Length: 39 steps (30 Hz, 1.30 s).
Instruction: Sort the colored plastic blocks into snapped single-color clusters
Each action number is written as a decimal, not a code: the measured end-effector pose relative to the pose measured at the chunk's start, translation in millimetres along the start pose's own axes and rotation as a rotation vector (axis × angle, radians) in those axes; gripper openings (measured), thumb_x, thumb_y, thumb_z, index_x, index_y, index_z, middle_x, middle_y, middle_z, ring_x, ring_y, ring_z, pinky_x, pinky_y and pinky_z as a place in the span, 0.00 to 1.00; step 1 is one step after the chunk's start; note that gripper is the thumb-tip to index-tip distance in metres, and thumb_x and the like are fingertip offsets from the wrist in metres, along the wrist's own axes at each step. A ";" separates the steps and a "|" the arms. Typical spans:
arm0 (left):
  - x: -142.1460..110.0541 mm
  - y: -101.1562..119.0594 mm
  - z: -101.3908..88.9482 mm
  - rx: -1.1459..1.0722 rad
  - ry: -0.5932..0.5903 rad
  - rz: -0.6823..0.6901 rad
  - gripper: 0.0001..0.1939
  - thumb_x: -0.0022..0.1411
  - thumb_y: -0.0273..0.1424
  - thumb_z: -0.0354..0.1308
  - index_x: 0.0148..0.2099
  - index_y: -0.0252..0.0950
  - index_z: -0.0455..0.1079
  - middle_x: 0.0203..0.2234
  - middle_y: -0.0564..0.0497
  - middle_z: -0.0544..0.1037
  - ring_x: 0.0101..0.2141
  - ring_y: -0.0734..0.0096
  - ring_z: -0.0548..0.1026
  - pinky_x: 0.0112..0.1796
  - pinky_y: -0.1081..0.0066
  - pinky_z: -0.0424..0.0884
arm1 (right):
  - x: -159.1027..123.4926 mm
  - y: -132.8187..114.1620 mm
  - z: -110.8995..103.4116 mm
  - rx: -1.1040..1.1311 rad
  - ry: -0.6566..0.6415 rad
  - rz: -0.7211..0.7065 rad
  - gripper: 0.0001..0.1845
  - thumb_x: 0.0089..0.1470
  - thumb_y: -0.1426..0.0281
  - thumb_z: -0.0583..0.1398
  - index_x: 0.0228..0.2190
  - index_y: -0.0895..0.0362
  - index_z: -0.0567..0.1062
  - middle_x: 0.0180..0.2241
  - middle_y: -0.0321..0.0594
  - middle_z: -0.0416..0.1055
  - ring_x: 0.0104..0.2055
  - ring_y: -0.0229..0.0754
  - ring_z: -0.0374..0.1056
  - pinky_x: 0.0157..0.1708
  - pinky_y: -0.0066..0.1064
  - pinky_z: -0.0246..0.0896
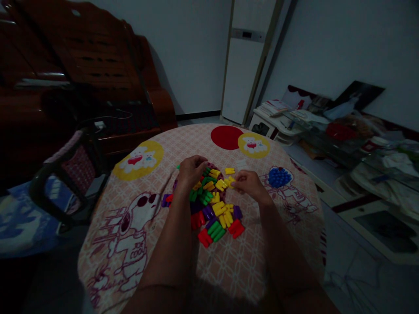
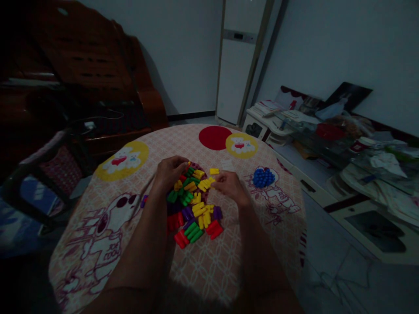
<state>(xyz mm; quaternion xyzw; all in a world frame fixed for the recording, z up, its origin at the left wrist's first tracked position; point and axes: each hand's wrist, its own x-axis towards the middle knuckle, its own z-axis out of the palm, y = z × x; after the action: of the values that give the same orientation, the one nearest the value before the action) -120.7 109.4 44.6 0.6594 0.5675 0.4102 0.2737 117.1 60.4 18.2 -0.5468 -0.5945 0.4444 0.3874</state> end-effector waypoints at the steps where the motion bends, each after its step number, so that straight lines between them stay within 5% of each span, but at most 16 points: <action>1: -0.3 1.7 2.5 0.006 -0.014 0.013 0.15 0.58 0.38 0.57 0.40 0.35 0.79 0.30 0.47 0.82 0.32 0.63 0.78 0.33 0.69 0.71 | 3.9 4.5 -3.4 0.037 0.169 -0.001 0.15 0.42 0.59 0.66 0.26 0.56 0.71 0.20 0.32 0.69 0.20 0.36 0.64 0.21 0.26 0.59; 4: -1.8 9.9 11.6 0.039 -0.061 0.063 0.13 0.59 0.36 0.56 0.40 0.36 0.78 0.31 0.47 0.83 0.33 0.64 0.78 0.35 0.69 0.71 | 14.1 18.7 -10.8 -0.070 0.570 0.008 0.14 0.43 0.58 0.64 0.26 0.55 0.70 0.23 0.36 0.72 0.25 0.40 0.69 0.25 0.30 0.64; 6: -3.3 16.2 17.6 0.081 -0.099 0.094 0.11 0.59 0.34 0.56 0.39 0.36 0.79 0.32 0.47 0.83 0.33 0.64 0.79 0.36 0.68 0.71 | 17.1 26.0 -13.7 -0.293 0.651 0.020 0.12 0.43 0.59 0.64 0.25 0.54 0.71 0.25 0.39 0.74 0.28 0.42 0.70 0.29 0.31 0.65; 10: -5.6 23.7 25.3 0.151 -0.176 0.135 0.10 0.59 0.32 0.57 0.40 0.37 0.79 0.33 0.47 0.83 0.33 0.63 0.79 0.38 0.67 0.71 | 13.7 30.2 -18.6 -0.635 0.536 0.065 0.09 0.44 0.63 0.66 0.24 0.54 0.74 0.28 0.41 0.77 0.30 0.43 0.71 0.31 0.31 0.63; 15: -5.3 19.5 24.0 0.165 -0.181 0.133 0.12 0.59 0.33 0.57 0.41 0.36 0.79 0.34 0.46 0.84 0.34 0.62 0.79 0.39 0.66 0.72 | 9.2 29.5 -33.2 -0.591 0.327 0.121 0.07 0.43 0.67 0.67 0.21 0.56 0.75 0.22 0.37 0.74 0.25 0.40 0.70 0.27 0.28 0.59; 17: -4.5 15.6 20.7 0.155 -0.152 0.114 0.12 0.60 0.33 0.56 0.40 0.36 0.79 0.34 0.46 0.84 0.35 0.62 0.79 0.39 0.66 0.72 | 11.0 30.9 -37.5 -0.545 0.361 0.100 0.03 0.45 0.69 0.64 0.25 0.56 0.77 0.22 0.38 0.75 0.26 0.41 0.71 0.28 0.28 0.60; 21: -2.5 7.7 12.5 0.110 -0.087 0.026 0.14 0.61 0.34 0.53 0.41 0.36 0.79 0.34 0.46 0.84 0.34 0.63 0.79 0.36 0.68 0.72 | 16.1 33.0 -33.6 -0.563 0.469 -0.018 0.18 0.50 0.71 0.59 0.44 0.58 0.79 0.32 0.42 0.80 0.32 0.44 0.74 0.34 0.31 0.65; 26: -1.5 6.7 10.5 0.124 -0.046 0.003 0.13 0.60 0.33 0.55 0.42 0.35 0.79 0.33 0.46 0.83 0.34 0.62 0.79 0.36 0.68 0.72 | 16.8 30.6 -23.6 -0.649 0.356 -0.077 0.13 0.56 0.66 0.58 0.37 0.55 0.81 0.36 0.44 0.80 0.37 0.44 0.74 0.39 0.31 0.64; 30: -4.0 15.3 19.8 0.163 -0.171 0.110 0.12 0.57 0.29 0.59 0.42 0.37 0.80 0.36 0.46 0.83 0.36 0.63 0.80 0.41 0.67 0.73 | 15.3 27.7 -25.1 -0.660 0.349 -0.032 0.08 0.52 0.67 0.60 0.31 0.56 0.79 0.31 0.41 0.79 0.32 0.41 0.72 0.34 0.29 0.61; 35: -9.2 18.7 37.0 0.345 -0.464 0.273 0.20 0.51 0.21 0.60 0.47 0.37 0.80 0.43 0.44 0.83 0.43 0.60 0.79 0.47 0.66 0.73 | 13.4 25.5 -27.8 -0.730 0.308 0.010 0.03 0.46 0.69 0.62 0.25 0.56 0.77 0.26 0.38 0.76 0.29 0.40 0.69 0.31 0.28 0.56; 39: -10.5 12.6 45.2 0.512 -0.610 0.294 0.21 0.52 0.22 0.62 0.50 0.35 0.79 0.48 0.42 0.81 0.50 0.55 0.76 0.52 0.64 0.70 | 13.2 25.0 -28.2 -0.799 0.444 0.043 0.05 0.50 0.67 0.62 0.28 0.56 0.77 0.28 0.40 0.77 0.32 0.41 0.70 0.32 0.29 0.56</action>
<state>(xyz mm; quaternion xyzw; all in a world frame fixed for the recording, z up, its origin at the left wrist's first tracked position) -75.7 101.3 29.3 0.8711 0.4441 0.0767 0.1953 150.2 76.7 2.6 -0.7476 -0.6104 0.0604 0.2548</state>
